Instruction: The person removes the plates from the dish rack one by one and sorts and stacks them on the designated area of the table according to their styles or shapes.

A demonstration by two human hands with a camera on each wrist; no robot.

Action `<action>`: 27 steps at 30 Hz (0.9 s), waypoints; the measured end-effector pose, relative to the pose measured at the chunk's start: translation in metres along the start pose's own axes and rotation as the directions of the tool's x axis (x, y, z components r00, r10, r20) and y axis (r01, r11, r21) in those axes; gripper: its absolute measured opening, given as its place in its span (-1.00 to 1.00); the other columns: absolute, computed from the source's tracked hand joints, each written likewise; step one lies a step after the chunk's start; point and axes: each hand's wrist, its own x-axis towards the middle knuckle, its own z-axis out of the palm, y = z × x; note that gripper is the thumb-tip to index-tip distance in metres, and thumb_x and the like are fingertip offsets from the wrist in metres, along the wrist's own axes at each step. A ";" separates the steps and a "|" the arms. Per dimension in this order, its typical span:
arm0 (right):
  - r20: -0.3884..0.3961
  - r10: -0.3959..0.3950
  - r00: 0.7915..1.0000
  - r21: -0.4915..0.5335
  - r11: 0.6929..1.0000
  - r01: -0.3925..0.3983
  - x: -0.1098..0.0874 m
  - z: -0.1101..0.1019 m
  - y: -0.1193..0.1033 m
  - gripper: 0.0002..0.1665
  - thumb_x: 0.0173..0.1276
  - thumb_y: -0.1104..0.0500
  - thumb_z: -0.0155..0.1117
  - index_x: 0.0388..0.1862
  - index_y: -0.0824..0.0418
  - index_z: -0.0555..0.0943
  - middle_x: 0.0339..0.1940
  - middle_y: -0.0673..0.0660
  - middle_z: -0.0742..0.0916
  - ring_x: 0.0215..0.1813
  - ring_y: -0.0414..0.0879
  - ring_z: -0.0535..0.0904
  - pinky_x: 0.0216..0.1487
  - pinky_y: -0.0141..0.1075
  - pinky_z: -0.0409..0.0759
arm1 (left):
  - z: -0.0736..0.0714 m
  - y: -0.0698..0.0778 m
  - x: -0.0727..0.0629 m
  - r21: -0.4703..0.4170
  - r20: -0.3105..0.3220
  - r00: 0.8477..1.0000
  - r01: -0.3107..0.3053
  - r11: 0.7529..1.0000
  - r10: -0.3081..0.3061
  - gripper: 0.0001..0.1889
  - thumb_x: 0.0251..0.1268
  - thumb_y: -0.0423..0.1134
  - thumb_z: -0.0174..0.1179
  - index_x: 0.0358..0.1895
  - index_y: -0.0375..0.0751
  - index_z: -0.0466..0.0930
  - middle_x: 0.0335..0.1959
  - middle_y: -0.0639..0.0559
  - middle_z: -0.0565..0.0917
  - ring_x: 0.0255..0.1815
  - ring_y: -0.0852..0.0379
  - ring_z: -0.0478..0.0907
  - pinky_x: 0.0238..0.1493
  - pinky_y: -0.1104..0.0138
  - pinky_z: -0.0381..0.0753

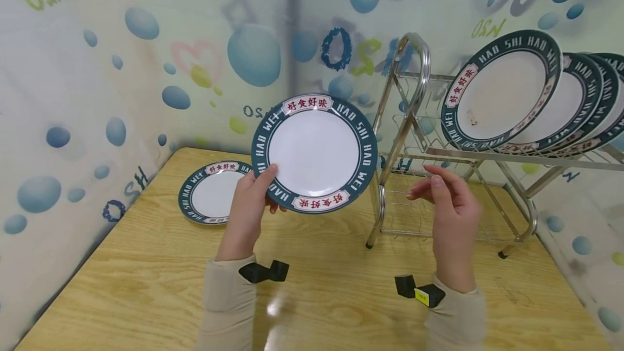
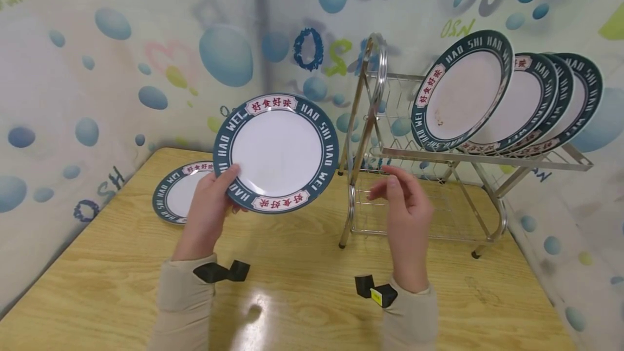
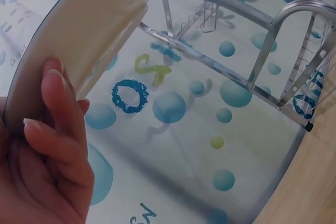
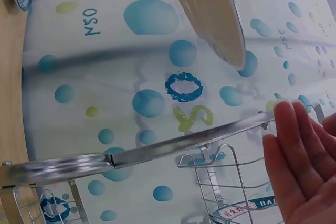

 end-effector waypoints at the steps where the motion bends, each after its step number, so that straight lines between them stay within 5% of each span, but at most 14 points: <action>1: -0.022 -0.002 1.000 0.006 1.000 0.002 0.000 -0.001 0.000 -0.67 0.35 0.13 0.01 -0.05 0.29 0.55 -0.41 0.28 0.62 -0.42 0.00 0.58 -0.22 -0.30 0.54 | -0.001 0.000 0.000 0.003 -0.006 1.000 0.005 1.000 -0.005 -0.56 0.27 0.10 -0.06 -0.08 -0.19 0.51 -0.48 -0.10 0.63 -0.68 0.00 0.44 -0.68 0.38 0.34; 10: -0.183 -0.090 0.979 0.027 0.995 0.097 0.003 -0.010 0.000 -0.68 0.35 0.16 0.01 -0.07 0.34 0.54 -0.30 0.32 0.60 -0.27 0.04 0.55 -0.24 -0.32 0.55 | -0.007 0.001 0.000 0.008 -0.069 0.997 0.038 0.999 -0.037 -0.57 0.26 0.12 -0.05 -0.04 -0.13 0.51 -0.48 -0.08 0.62 -0.66 -0.01 0.42 -0.67 0.38 0.35; 22: -0.272 -0.124 0.954 0.026 0.990 0.136 0.004 -0.015 -0.003 -0.71 0.35 0.21 0.01 -0.11 0.39 0.55 -0.25 0.33 0.58 -0.21 0.05 0.51 -0.35 -0.35 0.53 | -0.014 -0.001 0.003 0.033 -0.114 0.991 0.080 0.996 -0.076 -0.55 0.26 0.13 -0.06 -0.07 -0.18 0.52 -0.52 -0.04 0.62 -0.69 0.05 0.42 -0.67 0.38 0.34; 27: -0.308 -0.169 0.936 -0.100 0.984 0.144 0.006 -0.021 -0.006 -0.72 0.36 0.23 -0.03 -0.09 0.35 0.54 -0.17 0.27 0.55 -0.13 0.04 0.46 -0.30 -0.39 0.51 | -0.018 -0.003 0.005 0.056 -0.140 0.988 0.077 0.995 -0.069 -0.54 0.27 0.13 -0.08 -0.08 -0.17 0.53 -0.55 -0.05 0.61 -0.68 0.06 0.41 -0.66 0.37 0.34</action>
